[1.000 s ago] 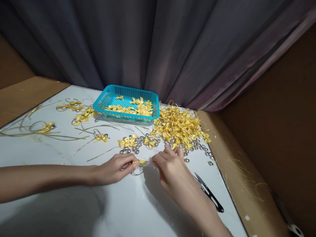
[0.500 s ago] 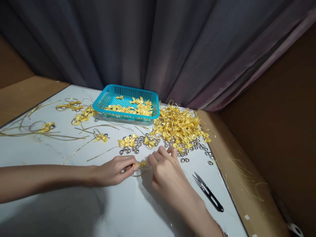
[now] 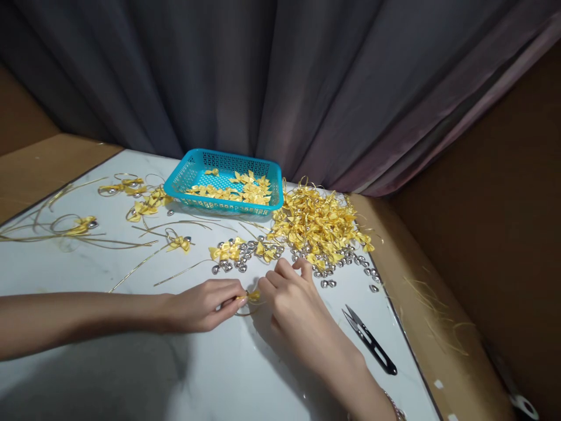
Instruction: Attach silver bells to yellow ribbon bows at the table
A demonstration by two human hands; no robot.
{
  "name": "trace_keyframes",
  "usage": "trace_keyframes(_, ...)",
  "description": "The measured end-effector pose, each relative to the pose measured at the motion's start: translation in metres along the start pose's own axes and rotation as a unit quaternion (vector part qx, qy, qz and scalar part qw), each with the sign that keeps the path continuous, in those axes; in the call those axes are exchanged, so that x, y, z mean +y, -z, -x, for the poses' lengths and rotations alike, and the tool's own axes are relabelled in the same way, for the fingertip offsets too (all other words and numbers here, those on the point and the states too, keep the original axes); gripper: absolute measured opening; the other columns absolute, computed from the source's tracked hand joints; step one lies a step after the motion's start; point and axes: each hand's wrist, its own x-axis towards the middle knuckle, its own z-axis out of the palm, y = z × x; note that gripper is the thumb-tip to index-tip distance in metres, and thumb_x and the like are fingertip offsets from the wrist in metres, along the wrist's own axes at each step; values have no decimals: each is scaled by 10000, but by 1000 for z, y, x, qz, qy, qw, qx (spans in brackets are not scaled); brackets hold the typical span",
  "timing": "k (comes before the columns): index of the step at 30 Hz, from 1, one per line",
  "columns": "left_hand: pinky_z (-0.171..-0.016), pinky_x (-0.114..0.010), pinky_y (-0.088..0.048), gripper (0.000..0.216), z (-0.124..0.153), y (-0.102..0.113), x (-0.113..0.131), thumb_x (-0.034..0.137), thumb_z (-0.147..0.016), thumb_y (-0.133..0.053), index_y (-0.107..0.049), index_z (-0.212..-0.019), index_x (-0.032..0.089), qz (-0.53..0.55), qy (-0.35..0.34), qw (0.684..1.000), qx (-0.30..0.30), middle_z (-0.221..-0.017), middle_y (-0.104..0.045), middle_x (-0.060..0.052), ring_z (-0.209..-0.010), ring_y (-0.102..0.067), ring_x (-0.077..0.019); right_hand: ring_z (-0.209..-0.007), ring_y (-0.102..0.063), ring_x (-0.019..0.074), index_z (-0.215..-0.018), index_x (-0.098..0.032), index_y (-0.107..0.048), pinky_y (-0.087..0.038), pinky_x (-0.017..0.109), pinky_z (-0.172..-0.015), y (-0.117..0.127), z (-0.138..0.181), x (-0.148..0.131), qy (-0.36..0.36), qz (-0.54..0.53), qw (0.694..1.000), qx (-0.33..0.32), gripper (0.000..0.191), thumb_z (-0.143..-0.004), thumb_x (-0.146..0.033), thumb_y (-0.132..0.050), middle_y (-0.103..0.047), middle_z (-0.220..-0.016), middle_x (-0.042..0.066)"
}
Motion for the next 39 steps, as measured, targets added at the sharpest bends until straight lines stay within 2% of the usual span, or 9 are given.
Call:
trace_keyframes(6, -569, -228, -364, 255, 0, 1, 1, 182, -938, -300, -456, -736, 171, -9, -16, 1000, -15, -660, -487, -17, -596, -445, -125, -705, -421, 176, -659, -186, -402, -246, 322, -759, 0, -5, -4, -16, -47, 999, -14, 242, -678, 54, -383, -496, -642, 9)
trace_keyframes(10, -558, -230, -353, 257, 0, 1, 0, 180, -938, -298, -460, -738, 168, -14, -25, 1000, -6, -653, -483, -17, -589, -438, -125, -662, -416, 161, -649, -186, -372, -249, 298, -712, -7, -7, -6, -52, -101, 993, -12, 243, -725, 45, -373, -461, -609, -8)
trace_keyframes(13, -549, -232, -347, 257, 0, 2, 1, 180, -936, -297, -462, -739, 169, -16, -23, 1000, -7, -653, -484, -17, -586, -435, -126, -629, -404, 151, -644, -187, -361, -244, 288, -689, -10, -7, -6, -73, -111, 991, 6, 242, -708, 45, -385, -450, -604, -16)
trace_keyframes(21, -555, -235, -356, 257, 0, 2, 1, 177, -935, -298, -476, -749, 163, -14, -37, 999, -12, -651, -494, -24, -587, -442, -128, -626, -401, 160, -618, -187, -363, -238, 293, -682, -8, -9, -6, -64, -115, 991, 17, 231, -630, 42, -392, -431, -584, -8)
trace_keyframes(30, -568, -231, -373, 301, 0, 1, 1, 189, -953, -278, -493, -746, 151, -29, -60, 998, -10, -656, -513, -36, -598, -447, -128, -626, -384, 155, -624, -188, -336, -238, 295, -683, -12, -10, -6, -67, -138, 988, 0, 235, -636, 43, -379, -408, -580, -14)
trace_keyframes(39, -563, -240, -378, 308, 1, 0, -1, 200, -956, -276, -502, -753, 146, -21, -56, 998, -9, -656, -518, -39, -592, -451, -128, -609, -372, 153, -625, -184, -379, -217, 296, -673, -11, -8, -4, -66, -138, 988, 39, 202, -641, 18, -386, -427, -593, -11)
